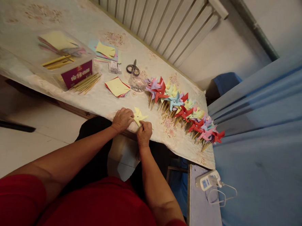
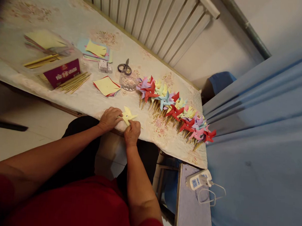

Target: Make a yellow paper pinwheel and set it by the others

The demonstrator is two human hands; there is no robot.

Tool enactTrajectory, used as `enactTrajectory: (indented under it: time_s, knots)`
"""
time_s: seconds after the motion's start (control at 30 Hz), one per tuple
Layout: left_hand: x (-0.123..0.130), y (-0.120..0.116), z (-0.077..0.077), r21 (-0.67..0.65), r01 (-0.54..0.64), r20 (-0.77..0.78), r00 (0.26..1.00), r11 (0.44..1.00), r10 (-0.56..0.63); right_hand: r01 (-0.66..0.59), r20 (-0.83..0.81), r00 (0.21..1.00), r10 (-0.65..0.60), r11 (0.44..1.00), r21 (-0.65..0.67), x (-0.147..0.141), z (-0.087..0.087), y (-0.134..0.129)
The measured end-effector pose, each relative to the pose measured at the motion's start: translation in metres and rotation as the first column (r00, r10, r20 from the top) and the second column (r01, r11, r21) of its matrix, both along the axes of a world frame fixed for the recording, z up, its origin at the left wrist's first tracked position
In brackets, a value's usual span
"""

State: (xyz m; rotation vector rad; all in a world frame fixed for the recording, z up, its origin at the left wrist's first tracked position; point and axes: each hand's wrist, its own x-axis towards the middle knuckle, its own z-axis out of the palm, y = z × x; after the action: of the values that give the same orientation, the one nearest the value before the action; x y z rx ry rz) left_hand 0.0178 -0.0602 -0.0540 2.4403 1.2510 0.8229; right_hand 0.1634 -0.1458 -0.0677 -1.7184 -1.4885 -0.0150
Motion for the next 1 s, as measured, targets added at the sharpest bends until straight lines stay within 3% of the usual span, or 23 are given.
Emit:
enactTrajectory:
  time_s: [0.37, 1.0]
  knots:
    - [0.001, 0.0, 0.002, -0.028, -0.006, 0.008, 1.0, 1.0, 0.006, -0.054, 0.134, 0.989, 0.063, 0.996, -0.071, 0.007, -0.006, 0.002]
    - [0.001, 0.0, 0.002, -0.017, -0.003, -0.003, 1.0, 1.0, 0.003, -0.073, 0.104, 0.99, 0.1, 0.97, -0.232, 0.012, 0.003, 0.008]
